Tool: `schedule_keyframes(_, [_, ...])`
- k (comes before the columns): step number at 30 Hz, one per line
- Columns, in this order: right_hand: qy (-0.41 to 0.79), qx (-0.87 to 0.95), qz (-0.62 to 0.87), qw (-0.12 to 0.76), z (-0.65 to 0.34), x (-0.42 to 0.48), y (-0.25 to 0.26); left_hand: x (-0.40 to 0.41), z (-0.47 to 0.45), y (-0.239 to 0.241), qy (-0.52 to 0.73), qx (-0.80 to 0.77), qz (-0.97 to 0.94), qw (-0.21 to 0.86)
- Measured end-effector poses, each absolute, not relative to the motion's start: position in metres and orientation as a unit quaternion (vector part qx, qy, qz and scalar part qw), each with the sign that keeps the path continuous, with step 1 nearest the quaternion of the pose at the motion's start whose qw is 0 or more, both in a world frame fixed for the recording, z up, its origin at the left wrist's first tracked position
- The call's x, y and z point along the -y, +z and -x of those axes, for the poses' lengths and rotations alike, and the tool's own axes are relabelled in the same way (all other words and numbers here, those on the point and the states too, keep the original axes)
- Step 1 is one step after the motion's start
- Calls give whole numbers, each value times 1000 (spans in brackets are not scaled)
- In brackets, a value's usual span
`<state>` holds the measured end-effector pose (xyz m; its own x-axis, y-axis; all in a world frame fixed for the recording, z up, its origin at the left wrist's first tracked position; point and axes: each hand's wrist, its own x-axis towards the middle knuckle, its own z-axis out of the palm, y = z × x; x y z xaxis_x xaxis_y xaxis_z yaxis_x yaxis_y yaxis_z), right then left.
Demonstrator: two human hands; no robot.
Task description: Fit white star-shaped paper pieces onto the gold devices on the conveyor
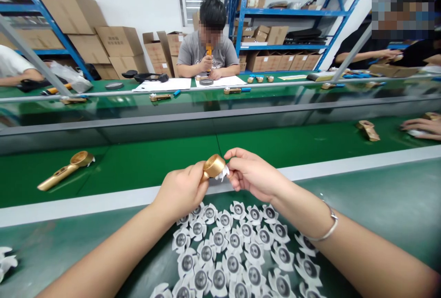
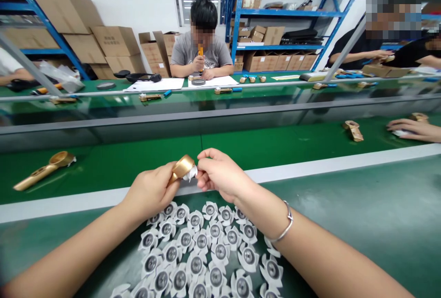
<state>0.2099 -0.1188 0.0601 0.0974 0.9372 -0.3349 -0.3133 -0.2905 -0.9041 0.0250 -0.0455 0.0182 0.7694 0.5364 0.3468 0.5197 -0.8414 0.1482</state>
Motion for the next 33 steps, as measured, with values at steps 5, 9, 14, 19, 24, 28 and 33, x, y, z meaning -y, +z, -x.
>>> schedule_keyframes(5, [618, 273, 521, 522, -208, 119, 57, 41, -23, 18, 167, -248, -954, 23])
schedule_keyframes(9, [678, 248, 483, 496, -207, 119, 57, 42, -23, 18, 174, -255, -947, 87])
schedule_keyframes(14, [669, 292, 510, 454, -214, 114, 53, 33, -26, 15, 208, -271, -895, 287])
schedule_keyframes(19, [474, 382, 631, 480, -248, 94, 24, 4, -14, 14, 262, -390, -856, 215])
schedule_keyframes(24, [253, 472, 702, 469, -285, 82, -1, -22, -3, 2, 172, -430, -883, 71])
schedule_keyframes(28, [134, 519, 729, 425, -300, 81, 0, -27, -1, -7, 150, -447, -880, 52])
schedule_keyframes(33, [27, 470, 811, 348, -336, 79, -7, -21, -3, -4, 169, -490, -854, 33])
